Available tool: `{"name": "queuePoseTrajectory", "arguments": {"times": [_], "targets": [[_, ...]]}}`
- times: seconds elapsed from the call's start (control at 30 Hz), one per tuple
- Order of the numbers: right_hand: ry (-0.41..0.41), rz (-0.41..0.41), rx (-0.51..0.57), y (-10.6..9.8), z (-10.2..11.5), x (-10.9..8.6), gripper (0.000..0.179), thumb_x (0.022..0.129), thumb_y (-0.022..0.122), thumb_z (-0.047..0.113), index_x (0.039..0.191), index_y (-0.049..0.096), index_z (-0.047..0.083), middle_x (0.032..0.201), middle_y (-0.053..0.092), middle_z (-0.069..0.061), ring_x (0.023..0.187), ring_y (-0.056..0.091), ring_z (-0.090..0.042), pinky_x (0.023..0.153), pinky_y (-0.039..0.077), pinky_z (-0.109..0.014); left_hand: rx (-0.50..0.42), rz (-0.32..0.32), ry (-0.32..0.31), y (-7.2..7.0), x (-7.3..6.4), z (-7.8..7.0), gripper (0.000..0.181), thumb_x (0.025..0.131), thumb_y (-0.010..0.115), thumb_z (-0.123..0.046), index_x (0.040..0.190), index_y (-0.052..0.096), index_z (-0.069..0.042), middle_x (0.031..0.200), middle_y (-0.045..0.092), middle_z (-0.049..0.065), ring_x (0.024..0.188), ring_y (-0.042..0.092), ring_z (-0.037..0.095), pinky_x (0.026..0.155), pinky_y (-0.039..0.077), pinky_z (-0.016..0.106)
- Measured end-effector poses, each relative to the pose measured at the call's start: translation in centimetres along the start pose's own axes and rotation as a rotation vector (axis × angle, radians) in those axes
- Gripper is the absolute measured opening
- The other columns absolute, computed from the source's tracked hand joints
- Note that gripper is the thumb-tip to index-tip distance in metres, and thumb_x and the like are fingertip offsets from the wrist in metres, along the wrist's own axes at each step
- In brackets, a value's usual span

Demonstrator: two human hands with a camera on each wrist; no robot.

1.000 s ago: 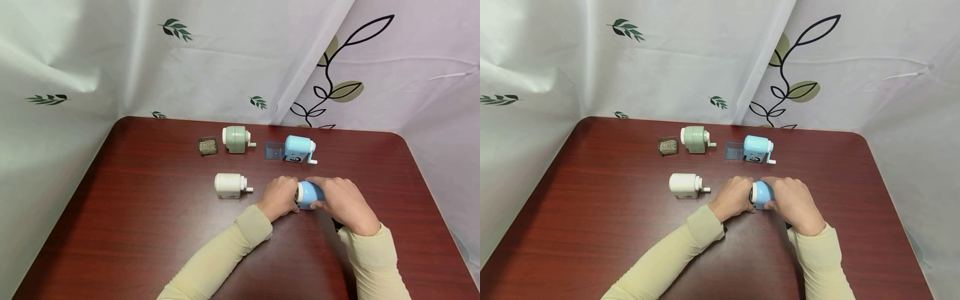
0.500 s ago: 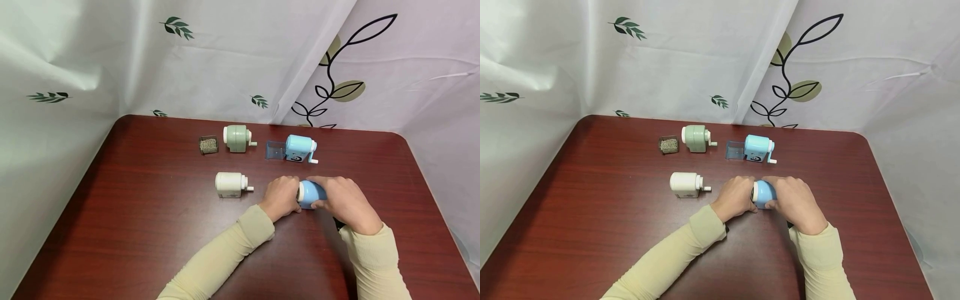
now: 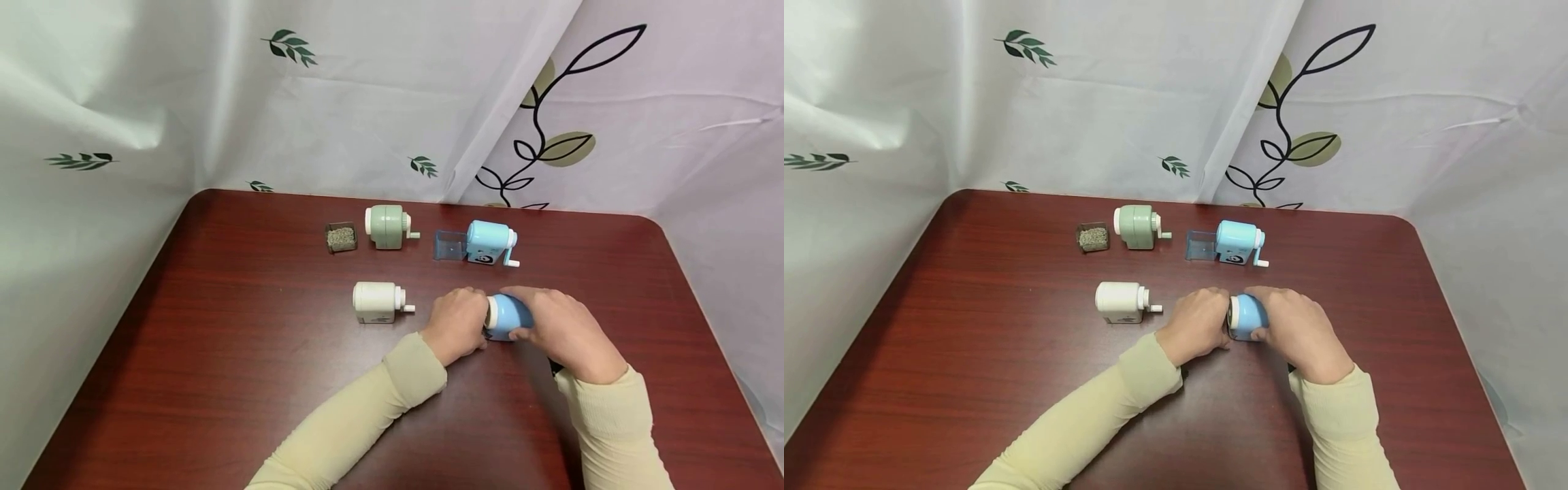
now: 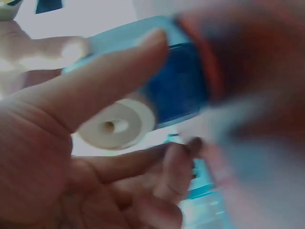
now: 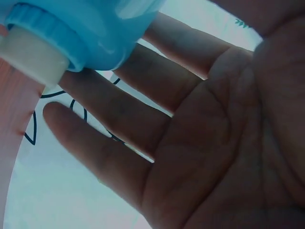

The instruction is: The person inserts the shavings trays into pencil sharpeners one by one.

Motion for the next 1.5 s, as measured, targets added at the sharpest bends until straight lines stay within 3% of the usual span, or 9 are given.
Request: {"name": "queuePoseTrajectory", "arguments": {"times": [0.13,0.3,0.4,0.5,0.67,0.87,1.1,1.3,1.5], "targets": [[-0.013,-0.011,0.006,0.0,0.2,-0.3,0.078,0.067,0.094,0.010,0.137,0.059,0.004,0.129,0.063,-0.020,0.113,0.060,-0.038,0.088,0.050,-0.057,0.021,0.005,0.012,-2.3,-1.4,-0.4,0.053,0.073,0.091,-0.039,0.114,0.070,-0.013,0.099,0.067,0.000,0.087,0.065,0.016,0.064,0.055,0.034],[-0.057,-0.061,0.007,-1.1,0.6,-0.5,0.087,0.067,0.095,0.017,0.142,0.053,0.003,0.142,0.053,-0.022,0.127,0.051,-0.041,0.092,0.048,-0.060,-0.045,-0.032,0.076,-7.6,-3.2,1.0,0.064,0.079,0.085,-0.045,0.129,0.066,-0.010,0.114,0.070,0.000,0.098,0.067,0.016,0.074,0.057,0.032],[-0.070,-0.068,-0.002,-2.2,1.0,-0.1,0.089,0.072,0.092,0.020,0.146,0.048,0.002,0.145,0.049,-0.024,0.131,0.047,-0.042,0.095,0.046,-0.062,-0.151,-0.082,0.115,-11.3,-4.2,2.9,0.066,0.082,0.084,-0.042,0.135,0.063,-0.009,0.119,0.070,-0.002,0.098,0.067,0.014,0.083,0.054,0.030],[-0.084,-0.085,-0.023,-3.4,1.5,0.6,0.090,0.076,0.090,0.021,0.149,0.041,0.000,0.148,0.045,-0.027,0.133,0.044,-0.046,0.097,0.044,-0.063,-0.247,-0.153,0.110,-14.4,-4.9,5.4,0.060,0.083,0.084,-0.036,0.133,0.064,-0.010,0.113,0.071,-0.004,0.084,0.065,0.010,0.079,0.051,0.027],[-0.131,-0.157,-0.052,-6.0,3.4,2.7,0.090,0.080,0.087,0.020,0.152,0.036,0.000,0.154,0.034,-0.029,0.134,0.038,-0.053,0.097,0.041,-0.067,-0.334,-0.226,0.032,-17.1,-4.9,10.5,0.057,0.083,0.084,-0.031,0.133,0.064,-0.012,0.113,0.071,-0.004,0.082,0.062,0.009,0.076,0.049,0.029],[-0.153,-0.097,-0.107,-8.3,6.7,6.7,0.088,0.085,0.082,0.021,0.155,0.031,0.003,0.158,0.026,-0.028,0.138,0.032,-0.052,0.103,0.037,-0.066,-0.372,-0.180,-0.101,-16.9,-3.6,16.9,0.060,0.082,0.085,-0.024,0.136,0.062,-0.012,0.123,0.067,0.002,0.101,0.063,0.018,0.086,0.050,0.036],[-0.144,0.027,-0.154,-7.6,9.0,11.6,0.091,0.089,0.079,0.024,0.159,0.024,0.007,0.160,0.021,-0.027,0.143,0.028,-0.049,0.107,0.035,-0.063,-0.246,-0.098,-0.213,-14.1,-1.7,22.5,0.082,0.078,0.088,-0.017,0.148,0.048,-0.008,0.144,0.053,0.013,0.127,0.053,0.032,0.102,0.045,0.048],[-0.155,0.124,-0.167,-6.2,10.0,15.3,0.094,0.091,0.077,0.024,0.162,0.017,0.011,0.163,0.014,-0.026,0.144,0.024,-0.051,0.112,0.031,-0.059,-0.165,-0.023,-0.197,-11.0,-0.5,26.1,0.095,0.073,0.092,-0.021,0.152,0.040,-0.004,0.151,0.043,0.020,0.140,0.037,0.040,0.113,0.032,0.052],[-0.164,0.193,-0.164,-4.1,10.4,18.3,0.095,0.091,0.077,0.028,0.162,0.016,0.012,0.164,0.012,-0.025,0.147,0.021,-0.048,0.115,0.028,-0.057,-0.142,0.019,-0.136,-8.8,0.1,28.2,0.104,0.066,0.096,-0.026,0.151,0.040,-0.003,0.146,0.046,0.023,0.135,0.043,0.038,0.112,0.034,0.051]]}}
Point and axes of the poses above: each hand's wrist, its own x-axis towards the middle knuckle, its own y-axis out of the palm, z = x × y, the point moved 4 cm from there along x, towards the middle knuckle
